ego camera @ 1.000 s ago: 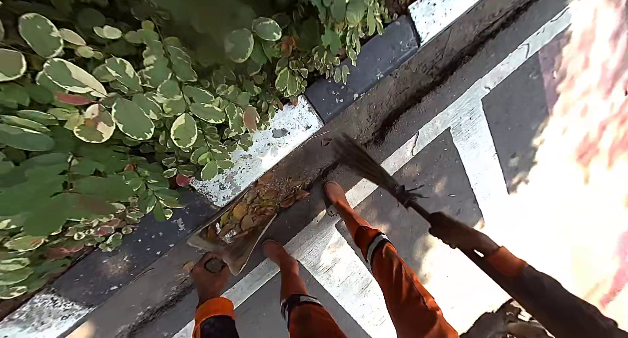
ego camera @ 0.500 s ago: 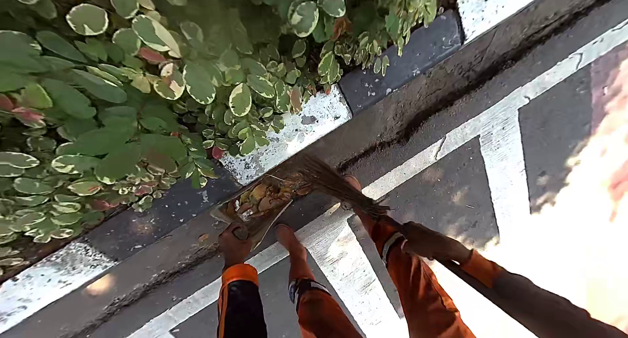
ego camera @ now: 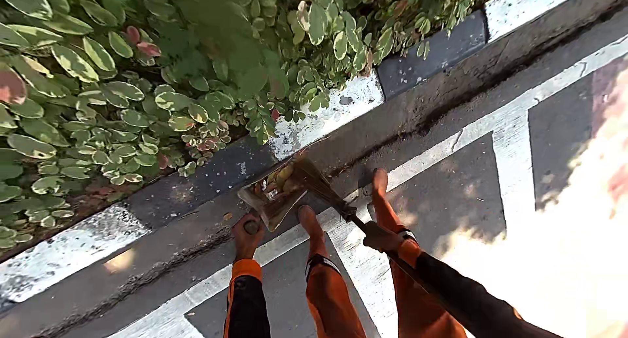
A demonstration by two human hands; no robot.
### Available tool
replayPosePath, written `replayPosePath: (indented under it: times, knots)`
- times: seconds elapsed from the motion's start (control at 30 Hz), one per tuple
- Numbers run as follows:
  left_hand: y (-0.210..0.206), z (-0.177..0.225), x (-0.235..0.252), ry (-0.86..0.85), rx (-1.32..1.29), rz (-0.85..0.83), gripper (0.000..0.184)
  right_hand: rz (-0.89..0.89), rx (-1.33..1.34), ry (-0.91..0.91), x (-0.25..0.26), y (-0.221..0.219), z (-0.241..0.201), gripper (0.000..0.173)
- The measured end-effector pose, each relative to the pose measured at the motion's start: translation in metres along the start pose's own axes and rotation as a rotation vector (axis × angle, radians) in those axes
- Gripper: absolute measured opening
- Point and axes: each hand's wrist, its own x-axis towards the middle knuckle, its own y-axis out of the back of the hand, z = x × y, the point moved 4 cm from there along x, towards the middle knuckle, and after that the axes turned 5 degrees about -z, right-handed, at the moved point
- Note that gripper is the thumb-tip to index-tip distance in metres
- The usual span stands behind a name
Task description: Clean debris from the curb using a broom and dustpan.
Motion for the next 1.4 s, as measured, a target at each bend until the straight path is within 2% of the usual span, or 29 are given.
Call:
replayPosePath:
  times: [0.03, 0.1, 0.13, 0.2, 0.27, 0.33, 0.37, 0.43, 0.5, 0.53, 0.57, 0.6, 0.67, 0.7, 0.73, 0.8, 0.83, 0.87, 0.93, 1.0, 1.03, 1.07, 1.1, 1.13, 1.17, 1.2, 1.23, 1.3, 1.4]
  knots:
    - [0.008, -0.009, -0.006, 0.018, 0.014, -0.005, 0.023, -0.077, 0.065, 0.009, -0.023, -0.01, 0.012, 0.019]
    - [0.022, -0.018, -0.014, 0.069, 0.097, -0.013, 0.022, -0.148, 0.174, 0.006, -0.074, -0.029, 0.043, 0.014]
    - [0.028, -0.019, -0.016, 0.096, 0.141, -0.021, 0.023, -0.136, 0.224, -0.009, -0.095, -0.032, 0.061, 0.015]
    - [0.034, -0.015, -0.018, 0.161, 0.22, -0.06, 0.025, 0.022, 0.327, -0.096, -0.113, -0.03, 0.105, 0.01]
    - [0.032, -0.007, -0.014, 0.222, 0.292, -0.116, 0.028, 0.234, 0.279, -0.214, -0.092, -0.015, 0.131, 0.021]
    - [0.025, -0.003, -0.009, 0.251, 0.352, -0.135, 0.03, 0.33, 0.262, -0.248, -0.043, -0.011, 0.119, 0.045]
    - [0.019, -0.004, -0.008, 0.258, 0.367, -0.126, 0.031, 0.317, 0.274, -0.208, -0.014, -0.015, 0.106, 0.051]
    - [0.01, -0.004, -0.006, 0.248, 0.361, -0.093, 0.034, 0.171, 0.229, -0.107, 0.014, -0.02, 0.073, 0.064]
    - [0.013, -0.004, -0.004, 0.2, 0.347, -0.075, 0.035, 0.069, 0.232, -0.046, -0.001, -0.021, 0.061, 0.046]
    - [0.015, -0.005, -0.005, 0.188, 0.337, -0.074, 0.036, 0.033, 0.297, -0.021, -0.017, -0.019, 0.072, 0.024]
    - [0.016, -0.005, -0.004, 0.161, 0.328, -0.066, 0.034, -0.026, 0.419, -0.002, -0.034, -0.01, 0.087, 0.012]
    - [0.015, -0.006, -0.002, 0.13, 0.317, -0.056, 0.033, -0.038, 0.496, -0.024, -0.052, 0.004, 0.102, 0.011]
    - [0.015, -0.009, 0.0, 0.095, 0.303, -0.046, 0.029, 0.145, 0.479, -0.092, -0.07, 0.05, 0.132, 0.009]
    - [0.017, -0.011, -0.001, 0.086, 0.302, -0.045, 0.029, 0.28, 0.394, -0.136, -0.068, 0.077, 0.141, 0.012]
    - [0.018, -0.011, 0.0, 0.083, 0.31, -0.048, 0.03, 0.4, 0.274, -0.182, -0.055, 0.106, 0.141, 0.022]
    - [0.018, -0.005, 0.006, 0.123, 0.336, -0.079, 0.028, 0.505, 0.126, -0.226, -0.008, 0.149, 0.121, 0.066]
    - [0.017, -0.001, 0.008, 0.149, 0.351, -0.097, 0.028, 0.514, 0.092, -0.217, 0.026, 0.153, 0.105, 0.08]
    - [0.015, 0.002, 0.01, 0.168, 0.374, -0.105, 0.027, 0.498, 0.055, -0.181, 0.058, 0.143, 0.08, 0.086]
    - [0.015, 0.004, 0.017, 0.19, 0.409, -0.109, 0.025, 0.38, -0.011, -0.049, 0.097, 0.081, 0.004, 0.09]
    - [0.016, 0.003, 0.014, 0.195, 0.413, -0.11, 0.027, 0.222, -0.036, 0.04, 0.097, -0.007, -0.065, 0.096]
    - [0.019, -0.001, 0.01, 0.186, 0.4, -0.106, 0.028, 0.158, -0.062, 0.069, 0.091, -0.046, -0.084, 0.105]
    - [0.024, -0.006, 0.009, 0.153, 0.37, -0.084, 0.028, 0.093, -0.077, 0.081, 0.076, -0.071, -0.099, 0.107]
    - [0.032, -0.012, 0.008, 0.109, 0.327, -0.056, 0.028, 0.028, -0.102, 0.093, 0.058, -0.084, -0.108, 0.104]
    - [0.04, -0.019, 0.003, 0.075, 0.277, -0.038, 0.027, -0.054, -0.128, 0.103, 0.037, -0.091, -0.108, 0.093]
    - [0.049, -0.029, -0.008, 0.053, 0.238, -0.028, 0.024, -0.114, -0.146, 0.124, 0.016, -0.098, -0.099, 0.075]
    - [0.059, -0.038, -0.018, 0.043, 0.201, -0.035, 0.023, -0.136, -0.124, 0.132, 0.0, -0.103, -0.082, 0.046]
    - [0.069, -0.046, -0.024, 0.044, 0.159, -0.046, 0.022, -0.167, -0.098, 0.117, -0.017, -0.104, -0.064, 0.03]
    - [0.089, -0.063, -0.037, 0.017, 0.124, -0.025, 0.02, -0.147, -0.065, 0.083, -0.052, -0.094, -0.029, 0.026]
    - [0.112, -0.083, -0.053, 0.031, 0.166, -0.012, 0.022, 0.158, -0.012, -0.017, -0.063, -0.046, 0.024, 0.025]
